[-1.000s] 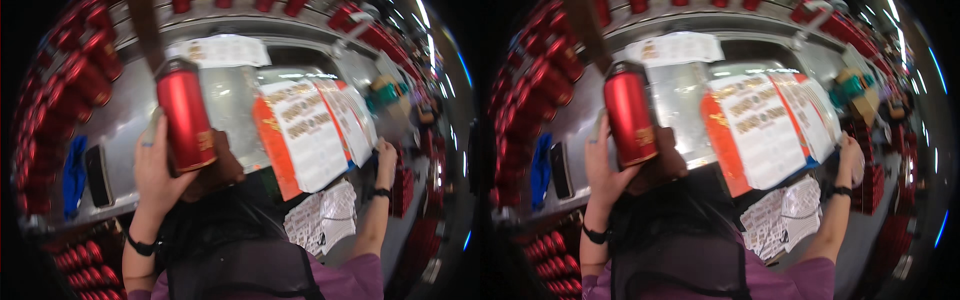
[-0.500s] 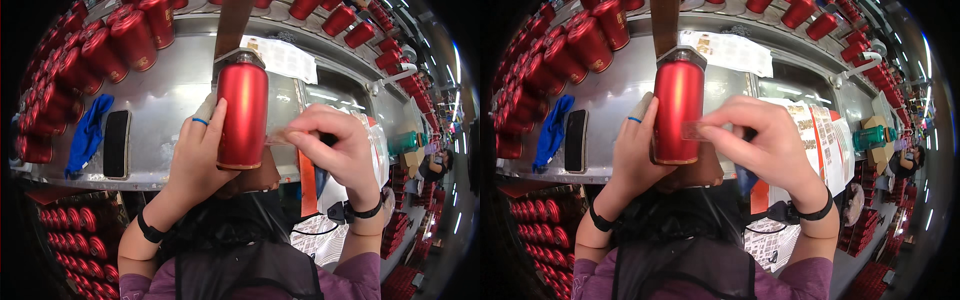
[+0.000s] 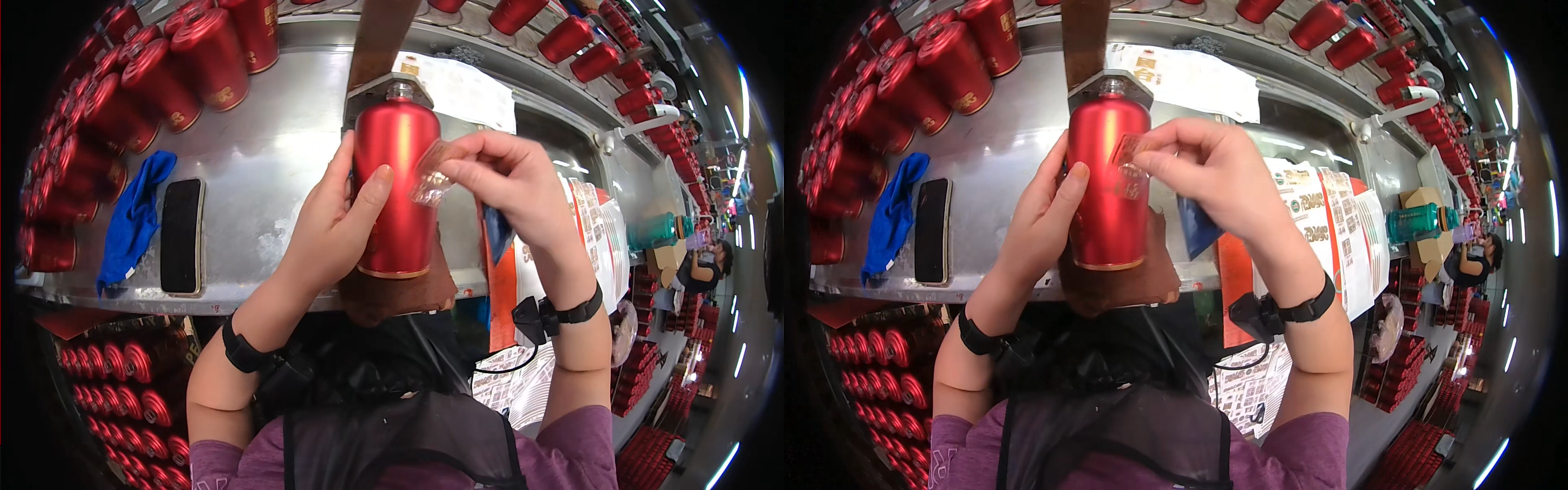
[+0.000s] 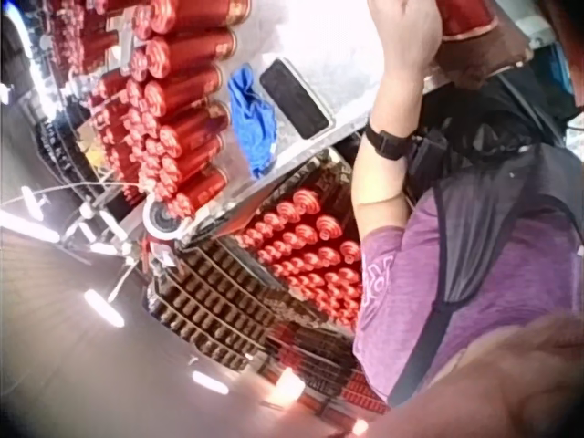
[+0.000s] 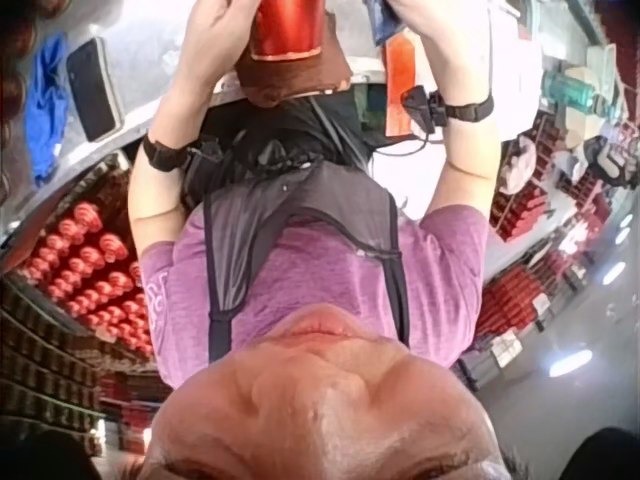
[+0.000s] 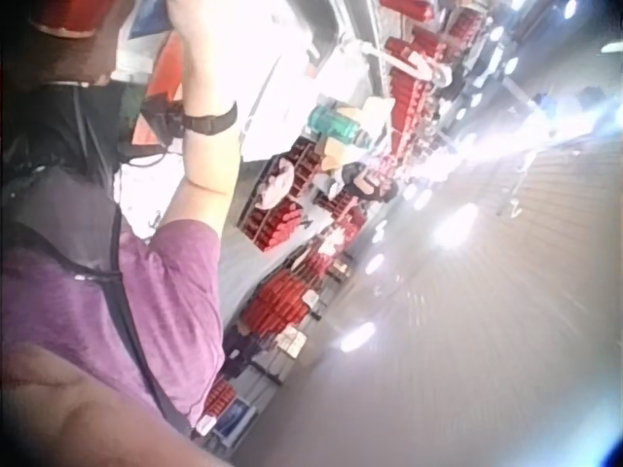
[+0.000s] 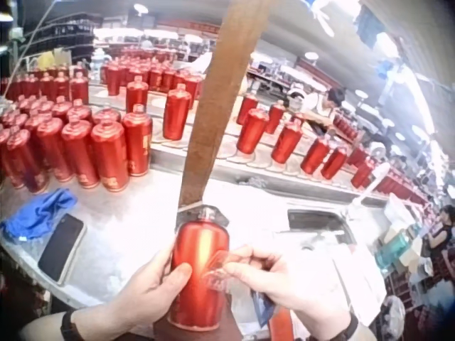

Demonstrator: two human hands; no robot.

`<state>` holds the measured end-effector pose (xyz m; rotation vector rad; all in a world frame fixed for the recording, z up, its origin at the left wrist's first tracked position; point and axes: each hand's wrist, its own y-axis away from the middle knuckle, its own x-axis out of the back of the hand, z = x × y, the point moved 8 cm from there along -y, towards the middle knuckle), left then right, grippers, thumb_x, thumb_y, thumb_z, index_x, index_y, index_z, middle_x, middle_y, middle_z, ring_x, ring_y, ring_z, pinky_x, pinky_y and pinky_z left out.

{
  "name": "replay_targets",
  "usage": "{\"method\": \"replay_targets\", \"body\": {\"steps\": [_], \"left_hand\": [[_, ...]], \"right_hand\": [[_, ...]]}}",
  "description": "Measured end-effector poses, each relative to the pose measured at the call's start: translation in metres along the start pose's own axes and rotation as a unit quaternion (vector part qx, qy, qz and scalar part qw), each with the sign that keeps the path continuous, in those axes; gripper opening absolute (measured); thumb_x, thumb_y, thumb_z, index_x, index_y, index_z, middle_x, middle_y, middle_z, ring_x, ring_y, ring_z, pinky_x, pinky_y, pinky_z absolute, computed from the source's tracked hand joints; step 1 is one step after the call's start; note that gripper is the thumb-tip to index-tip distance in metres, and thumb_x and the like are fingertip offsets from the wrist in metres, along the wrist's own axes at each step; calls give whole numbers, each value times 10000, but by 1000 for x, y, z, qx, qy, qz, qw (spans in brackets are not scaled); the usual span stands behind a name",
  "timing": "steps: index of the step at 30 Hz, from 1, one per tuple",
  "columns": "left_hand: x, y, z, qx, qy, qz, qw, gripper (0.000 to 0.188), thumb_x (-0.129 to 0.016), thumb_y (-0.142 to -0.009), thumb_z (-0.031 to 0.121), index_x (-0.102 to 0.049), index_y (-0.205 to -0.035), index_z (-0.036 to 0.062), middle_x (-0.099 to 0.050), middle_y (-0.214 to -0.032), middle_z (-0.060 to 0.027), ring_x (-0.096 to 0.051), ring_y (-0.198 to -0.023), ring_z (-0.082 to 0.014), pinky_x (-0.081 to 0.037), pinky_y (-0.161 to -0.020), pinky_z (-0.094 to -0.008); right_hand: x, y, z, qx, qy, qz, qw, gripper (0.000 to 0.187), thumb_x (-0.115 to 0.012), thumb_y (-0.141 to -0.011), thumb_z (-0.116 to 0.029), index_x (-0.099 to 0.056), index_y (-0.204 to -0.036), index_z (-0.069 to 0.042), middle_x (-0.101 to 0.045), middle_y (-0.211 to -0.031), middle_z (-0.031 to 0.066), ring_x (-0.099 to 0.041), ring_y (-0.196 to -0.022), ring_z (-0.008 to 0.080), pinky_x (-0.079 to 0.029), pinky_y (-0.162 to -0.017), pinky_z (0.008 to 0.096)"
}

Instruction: Applying labels and cleaning residue from red liquor bottles on an assembly line.

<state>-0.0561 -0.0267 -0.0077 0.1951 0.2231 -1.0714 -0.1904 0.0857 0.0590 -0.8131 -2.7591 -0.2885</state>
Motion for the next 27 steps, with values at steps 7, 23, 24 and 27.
{"method": "replay_targets", "body": {"steps": [7, 23, 24, 27], "left_hand": [[-13, -8, 4, -40, -20, -50, 998, 655, -615, -999, 195, -289, -1517, -38, -551, -1351, -138, -556, -1205, -169, -443, -1029, -310], [8, -6, -10, 23, 49, -31, 998, 602, -461, -1070, 313, -281, -1544, -12, -504, -1429, -108, -506, -1281, -162, -406, -1081, -323], [12, -8, -14, 34, 49, -16, 998, 585, -405, -1084, 359, -318, -1537, -1, -501, -1444, -90, -499, -1292, -159, -413, -1071, -330], [10, 0, -5, 34, 58, 13, 998, 585, -382, -1089, 367, -312, -1542, 4, -497, -1449, -99, -506, -1294, -162, -429, -1056, -333]], "right_hand": [[233, -50, 144, -134, 230, 143, 953, 225, -769, -859, -207, -758, -943, 2, -697, -787, -11, -579, -673, 52, -457, -631, 232], [73, -7, -21, 70, 233, 57, 968, 172, -759, -845, -169, -754, -936, -24, -659, -769, -24, -516, -601, 34, -412, -571, 216], [53, 1, -29, 72, 190, 34, 979, 149, -754, -848, -147, -749, -930, -23, -634, -735, -36, -492, -584, 13, -385, -547, 204], [8, 13, -35, 57, 116, -52, 990, 51, -712, -878, -31, -706, -918, 0, -584, -775, -53, -433, -621, -9, -314, -557, 175]]}}
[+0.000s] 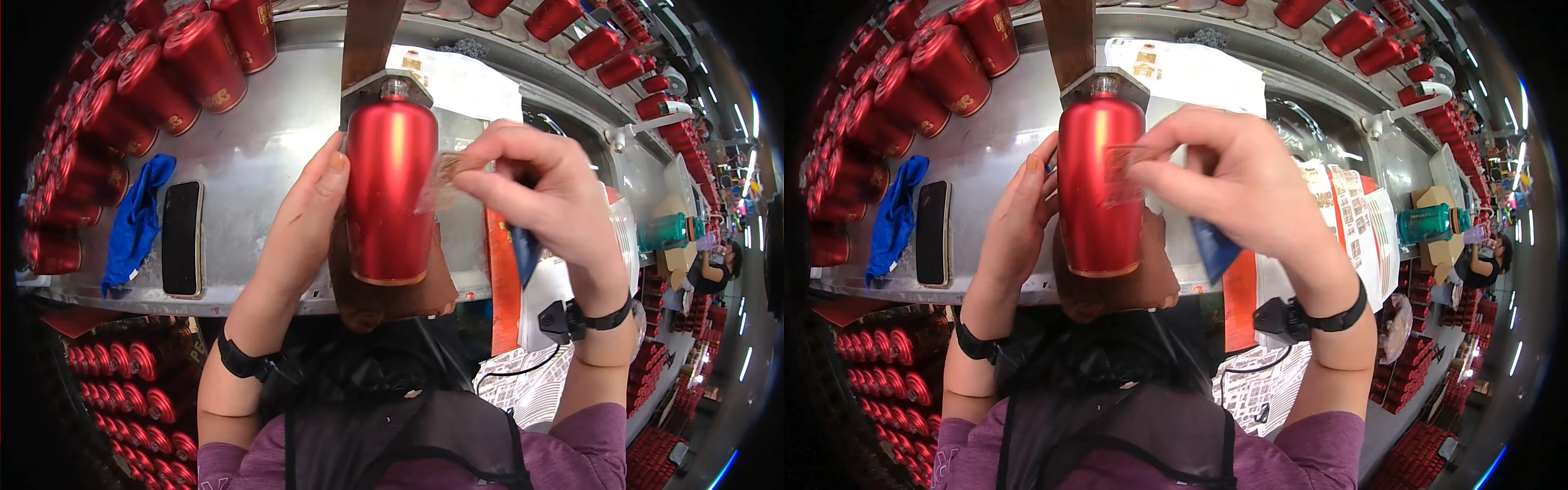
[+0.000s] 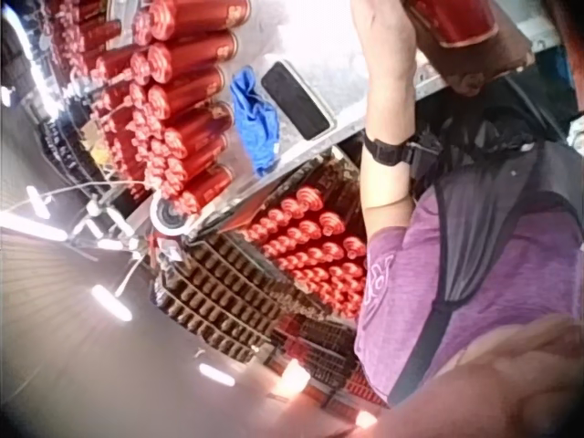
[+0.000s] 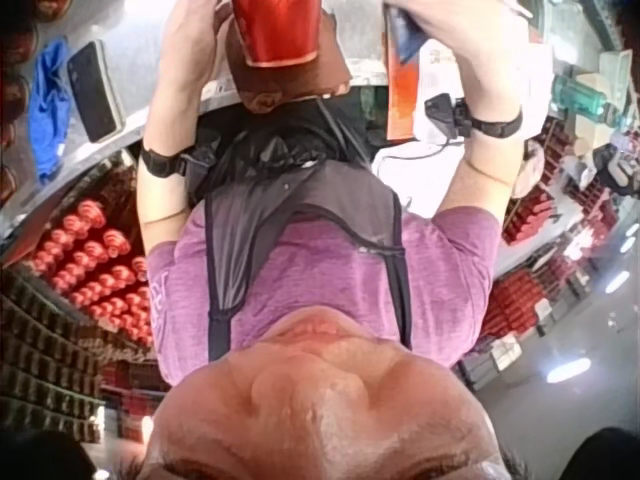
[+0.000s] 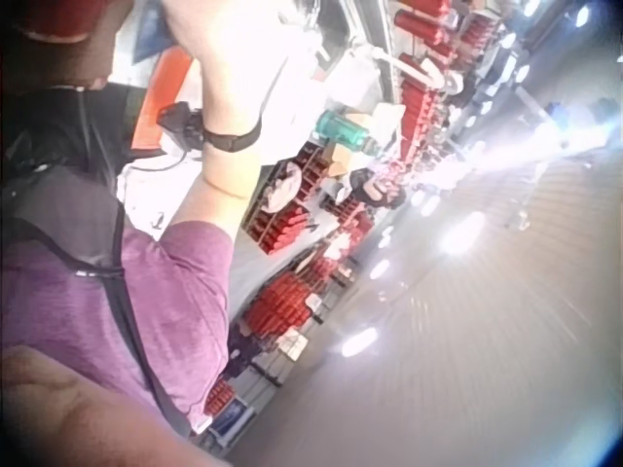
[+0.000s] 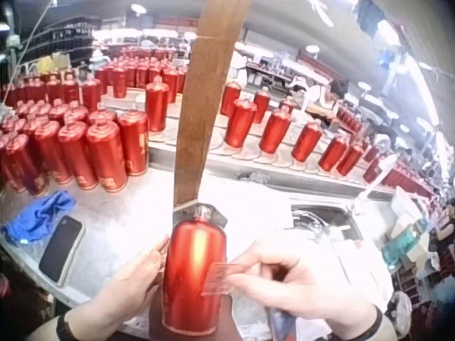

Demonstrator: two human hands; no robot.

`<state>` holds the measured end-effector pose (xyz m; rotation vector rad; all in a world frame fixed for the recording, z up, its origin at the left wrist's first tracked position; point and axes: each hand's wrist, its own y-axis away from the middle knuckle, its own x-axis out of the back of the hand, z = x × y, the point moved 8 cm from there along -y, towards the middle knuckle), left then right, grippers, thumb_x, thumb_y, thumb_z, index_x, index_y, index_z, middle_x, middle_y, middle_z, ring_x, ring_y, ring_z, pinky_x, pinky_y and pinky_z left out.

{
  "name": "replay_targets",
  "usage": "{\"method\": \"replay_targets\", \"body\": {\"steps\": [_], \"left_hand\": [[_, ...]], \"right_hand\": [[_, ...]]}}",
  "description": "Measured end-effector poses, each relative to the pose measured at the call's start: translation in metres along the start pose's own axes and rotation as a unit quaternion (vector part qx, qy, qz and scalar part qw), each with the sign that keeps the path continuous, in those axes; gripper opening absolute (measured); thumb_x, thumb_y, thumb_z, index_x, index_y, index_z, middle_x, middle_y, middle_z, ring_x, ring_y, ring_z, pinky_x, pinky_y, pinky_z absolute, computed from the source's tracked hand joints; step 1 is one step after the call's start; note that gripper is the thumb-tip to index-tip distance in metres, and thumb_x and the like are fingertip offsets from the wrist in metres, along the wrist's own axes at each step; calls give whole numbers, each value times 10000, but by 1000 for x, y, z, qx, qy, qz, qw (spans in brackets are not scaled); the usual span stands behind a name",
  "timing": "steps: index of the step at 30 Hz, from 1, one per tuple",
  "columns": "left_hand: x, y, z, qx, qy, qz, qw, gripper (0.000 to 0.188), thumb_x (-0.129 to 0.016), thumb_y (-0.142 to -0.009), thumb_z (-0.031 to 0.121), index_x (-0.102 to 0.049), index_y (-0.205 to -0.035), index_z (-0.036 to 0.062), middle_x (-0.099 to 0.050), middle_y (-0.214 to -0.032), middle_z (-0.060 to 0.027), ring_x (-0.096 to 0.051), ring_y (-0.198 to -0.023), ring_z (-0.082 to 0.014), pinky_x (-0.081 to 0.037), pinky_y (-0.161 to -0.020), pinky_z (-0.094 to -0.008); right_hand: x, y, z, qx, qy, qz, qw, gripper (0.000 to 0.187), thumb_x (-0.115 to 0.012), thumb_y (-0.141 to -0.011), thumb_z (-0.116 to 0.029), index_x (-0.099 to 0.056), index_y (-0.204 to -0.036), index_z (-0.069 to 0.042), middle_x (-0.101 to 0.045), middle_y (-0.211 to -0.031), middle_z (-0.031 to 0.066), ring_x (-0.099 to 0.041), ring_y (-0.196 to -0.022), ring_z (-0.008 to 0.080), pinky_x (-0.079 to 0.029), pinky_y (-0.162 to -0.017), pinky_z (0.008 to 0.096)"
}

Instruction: Applying labels and cleaning residue from red liquor bottles on an assembly line.

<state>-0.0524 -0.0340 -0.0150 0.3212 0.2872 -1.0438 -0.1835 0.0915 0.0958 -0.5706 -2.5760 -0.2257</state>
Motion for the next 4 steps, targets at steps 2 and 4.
{"method": "replay_targets", "body": {"steps": [2, 4], "left_hand": [[-8, 2, 6, -7, -1, -16, 1000, 645, -452, -1072, 356, -250, -1548, -29, -486, -1454, -139, -496, -1308, -185, -402, -1085, -322], [-13, 4, 9, -15, -1, -31, 999, 727, -523, -1054, 346, -188, -1554, -61, -475, -1459, -178, -486, -1322, -207, -374, -1114, -312]], "right_hand": [[-14, -5, 1, -15, -2, -23, 1000, 66, -710, -886, -42, -715, -940, -3, -581, -757, -55, -439, -619, -11, -319, -553, 180], [-23, -12, 17, -39, -46, -8, 998, 129, -722, -879, -156, -747, -951, -52, -603, -641, -60, -452, -533, -6, -344, -490, 209]]}}
